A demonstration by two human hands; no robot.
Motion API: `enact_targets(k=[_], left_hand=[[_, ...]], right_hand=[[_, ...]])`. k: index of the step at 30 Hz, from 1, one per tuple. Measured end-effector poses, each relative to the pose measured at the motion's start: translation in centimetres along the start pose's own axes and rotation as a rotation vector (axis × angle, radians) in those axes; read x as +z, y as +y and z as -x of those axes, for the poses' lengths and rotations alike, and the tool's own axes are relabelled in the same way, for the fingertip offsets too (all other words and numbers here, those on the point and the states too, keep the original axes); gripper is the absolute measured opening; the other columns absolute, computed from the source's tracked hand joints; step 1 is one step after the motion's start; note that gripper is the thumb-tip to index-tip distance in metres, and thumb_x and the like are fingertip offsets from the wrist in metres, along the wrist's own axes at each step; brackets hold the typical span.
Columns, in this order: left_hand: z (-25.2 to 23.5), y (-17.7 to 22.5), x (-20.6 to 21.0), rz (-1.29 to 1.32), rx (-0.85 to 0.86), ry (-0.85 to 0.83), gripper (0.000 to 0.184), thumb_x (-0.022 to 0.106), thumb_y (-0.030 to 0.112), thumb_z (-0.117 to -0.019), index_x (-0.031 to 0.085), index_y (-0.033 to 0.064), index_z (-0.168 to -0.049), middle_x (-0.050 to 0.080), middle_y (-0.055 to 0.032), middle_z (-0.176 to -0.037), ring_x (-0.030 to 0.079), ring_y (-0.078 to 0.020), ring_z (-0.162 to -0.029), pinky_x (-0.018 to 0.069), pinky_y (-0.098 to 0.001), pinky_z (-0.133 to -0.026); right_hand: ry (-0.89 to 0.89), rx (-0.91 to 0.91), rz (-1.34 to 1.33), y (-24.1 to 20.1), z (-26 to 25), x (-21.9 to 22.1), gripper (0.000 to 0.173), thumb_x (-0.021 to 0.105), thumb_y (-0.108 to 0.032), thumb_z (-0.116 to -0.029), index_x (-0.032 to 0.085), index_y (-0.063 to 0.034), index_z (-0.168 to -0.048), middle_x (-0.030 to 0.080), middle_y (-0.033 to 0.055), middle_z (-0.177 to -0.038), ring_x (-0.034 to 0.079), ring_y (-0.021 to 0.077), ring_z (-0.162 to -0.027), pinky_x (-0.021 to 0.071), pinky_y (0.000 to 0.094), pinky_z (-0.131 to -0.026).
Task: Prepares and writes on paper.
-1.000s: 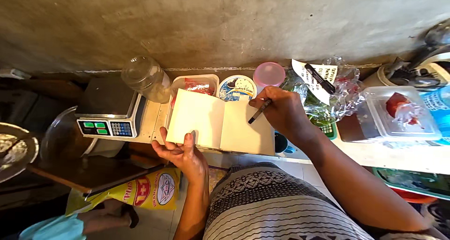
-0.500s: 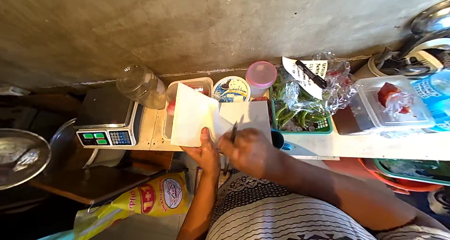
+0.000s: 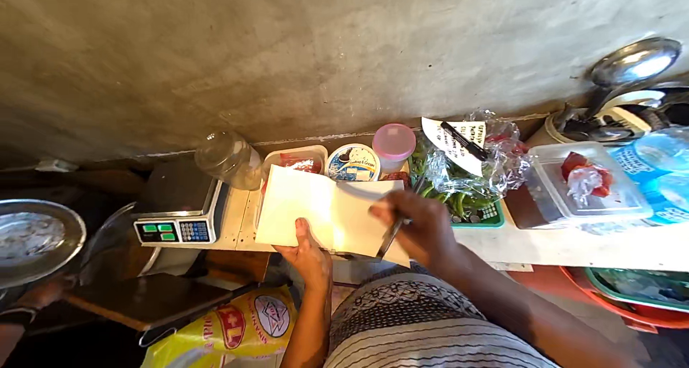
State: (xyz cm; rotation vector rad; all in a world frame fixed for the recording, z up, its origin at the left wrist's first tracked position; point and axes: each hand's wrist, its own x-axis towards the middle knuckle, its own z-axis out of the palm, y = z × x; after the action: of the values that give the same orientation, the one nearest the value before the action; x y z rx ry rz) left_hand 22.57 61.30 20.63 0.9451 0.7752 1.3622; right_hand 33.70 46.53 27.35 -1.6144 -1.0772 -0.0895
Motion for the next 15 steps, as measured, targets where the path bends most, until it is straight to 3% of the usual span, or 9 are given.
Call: enact_targets(k=[1,4,6,8,10,12,13,15], left_hand=[[-0.2,0.0,0.0,0.001,-0.035,0.018,0.064,0.052,0.001,-0.1021,0.015,0.0086,-0.154,0.059,-0.0113,-0.125,0.068,-0.0168,-0.108,0.0604,-0.0372,-0.091],[-0.5,0.2,-0.2,0.002,-0.096,0.032,0.058,0.046,0.011,-0.1077,0.014,0.0125,-0.156,0.058,-0.012,-0.129,0.067,-0.0178,-0.112,0.0594,-0.0393,-0.093],[-0.5,0.2,-0.3,0.026,-0.117,0.013,0.054,0.046,0.012,-0.1078,0.018,0.0117,-0.154,0.059,-0.0123,-0.127,0.067,-0.0188,-0.111,0.0594,-0.0406,-0.093],[-0.7,0.2,-0.4,0.076,-0.159,0.017,0.048,0.051,0.007,-0.1044,0.029,0.0077,-0.147,0.063,-0.0147,-0.119,0.07,-0.0227,-0.104,0.0613,-0.0433,-0.088],[-1.0,0.4,-1.0,0.172,-0.229,0.014,0.042,0.05,0.008,-0.103,0.036,0.0074,-0.142,0.064,-0.0151,-0.116,0.069,-0.0249,-0.103,0.0605,-0.0463,-0.088],[-1.7,0.9,-2.2,0.29,-0.227,-0.043,0.034,0.036,0.03,-0.1081,0.044,0.0116,-0.135,0.067,-0.0075,-0.114,0.068,-0.02,-0.106,0.0593,-0.0448,-0.09],[-2.4,1.3,-3.3,0.347,-0.202,-0.112,0.049,0.03,0.049,-0.1077,0.047,0.0125,-0.135,0.068,-0.0056,-0.118,0.067,-0.0194,-0.111,0.0579,-0.0456,-0.093],[-5.3,2.3,-6.0,0.406,-0.187,-0.318,0.092,0.032,0.084,-0.0902,0.051,0.0074,-0.138,0.066,-0.0116,-0.128,0.064,-0.0264,-0.119,0.0546,-0.0508,-0.099]], right_hand=[[0.033,0.149,-0.03,1.6,-0.4,-0.4,0.014,0.067,-0.016,-0.0969,0.071,-0.003,-0.093,0.069,0.0036,-0.083,0.064,0.0062,-0.072,0.0564,0.0248,-0.066],[0.052,0.486,-0.111,6.0,-0.8,-1.0,0.012,0.071,-0.013,-0.0953,0.069,-0.002,-0.1,0.07,0.0072,-0.092,0.067,0.0125,-0.077,0.0583,0.0338,-0.07],[-0.081,0.644,-0.101,7.4,-1.1,-1.5,0.021,0.071,-0.008,-0.0951,0.067,0.0008,-0.113,0.07,0.0131,-0.1,0.069,0.0194,-0.079,0.0602,0.04,-0.072],[-0.248,0.769,-0.099,7.5,-2.2,-2.2,0.028,0.071,-0.01,-0.0964,0.065,-0.001,-0.122,0.07,0.0143,-0.102,0.071,0.0211,-0.077,0.0618,0.0402,-0.069],[-0.309,0.805,-0.137,7.8,-3.5,-2.6,0.024,0.073,-0.012,-0.0964,0.066,-0.001,-0.116,0.071,0.0138,-0.095,0.07,0.0198,-0.071,0.0609,0.0368,-0.063],[-0.332,0.76,-0.13,8.8,-4.3,-2.7,0.015,0.074,-0.01,-0.0946,0.069,0.0005,-0.103,0.071,0.0134,-0.09,0.068,0.0191,-0.068,0.0597,0.0362,-0.061],[-0.357,0.739,-0.104,9.2,-4.6,-2.7,0.012,0.074,-0.008,-0.0942,0.068,0.0014,-0.1,0.071,0.0138,-0.089,0.068,0.0194,-0.069,0.0603,0.037,-0.062],[-0.401,0.715,-0.037,9.6,-5.0,-2.5,0.01,0.072,-0.006,-0.0948,0.069,0.0019,-0.099,0.071,0.0131,-0.09,0.067,0.0184,-0.072,0.0586,0.0368,-0.067]])
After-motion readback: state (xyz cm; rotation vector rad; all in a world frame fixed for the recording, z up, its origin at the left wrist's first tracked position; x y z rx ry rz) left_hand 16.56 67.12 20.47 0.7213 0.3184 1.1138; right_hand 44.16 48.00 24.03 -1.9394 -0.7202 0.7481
